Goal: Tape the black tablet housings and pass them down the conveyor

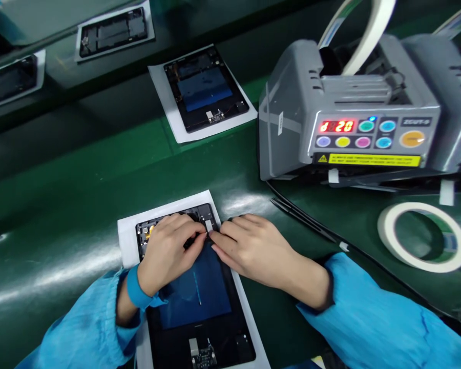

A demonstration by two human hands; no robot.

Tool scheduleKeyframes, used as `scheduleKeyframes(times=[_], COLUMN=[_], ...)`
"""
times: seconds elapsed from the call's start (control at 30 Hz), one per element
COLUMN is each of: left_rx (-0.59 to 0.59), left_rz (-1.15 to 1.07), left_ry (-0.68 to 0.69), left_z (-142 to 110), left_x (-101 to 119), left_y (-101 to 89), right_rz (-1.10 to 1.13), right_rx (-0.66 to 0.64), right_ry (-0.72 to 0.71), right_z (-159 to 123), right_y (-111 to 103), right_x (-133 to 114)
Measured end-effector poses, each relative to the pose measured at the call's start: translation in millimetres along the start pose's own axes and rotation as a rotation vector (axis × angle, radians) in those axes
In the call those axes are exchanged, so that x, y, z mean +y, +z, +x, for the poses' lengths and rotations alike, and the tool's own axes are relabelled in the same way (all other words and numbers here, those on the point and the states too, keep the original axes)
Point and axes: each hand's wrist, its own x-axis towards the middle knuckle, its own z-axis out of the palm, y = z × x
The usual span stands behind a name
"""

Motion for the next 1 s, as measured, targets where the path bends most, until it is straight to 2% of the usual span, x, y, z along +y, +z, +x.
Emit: scheduleKeyframes(times=[0.2, 0.43, 0.53, 0.67, 0.77, 0.9, 1.0], left_rx=[0.001, 0.007, -0.004, -0.001, 0.01, 0.038, 0.052], left_rz=[0.025, 0.052, 0.052, 0.046, 0.054, 0.06, 0.074], left_ry=[-0.003, -0.009, -0.011, -0.004, 0.009, 0.048, 0.064], left_z=[-0.5, -0.9, -0.9, 0.6, 3.2, 7.1, 8.4], left_x=[-0.7, -0.6, -0.5, 0.3, -0.9, -4.0, -3.7], left_y=[0.9, 0.8, 0.1, -2.0, -2.9, -2.6, -3.8], right_rz=[-0.035, -0.06, -0.022, -0.049, -0.143, -0.523, -0.754], right_rx=[-0.029, 0.104, 0.105, 0.101, 0.25, 0.516, 0.511], right_ry=[-0.002, -0.012, -0.018, 0.028, 0.082, 0.282, 0.437], right_z=[0.3, -1.9, -2.0, -10.3, -36.1, -94.2, -132.0], right_y=[2.6, 9.2, 10.8, -1.6, -23.2, -54.3, -68.0], right_x=[-1.6, 4.5, 1.7, -7.0, -3.1, 29.5, 63.1])
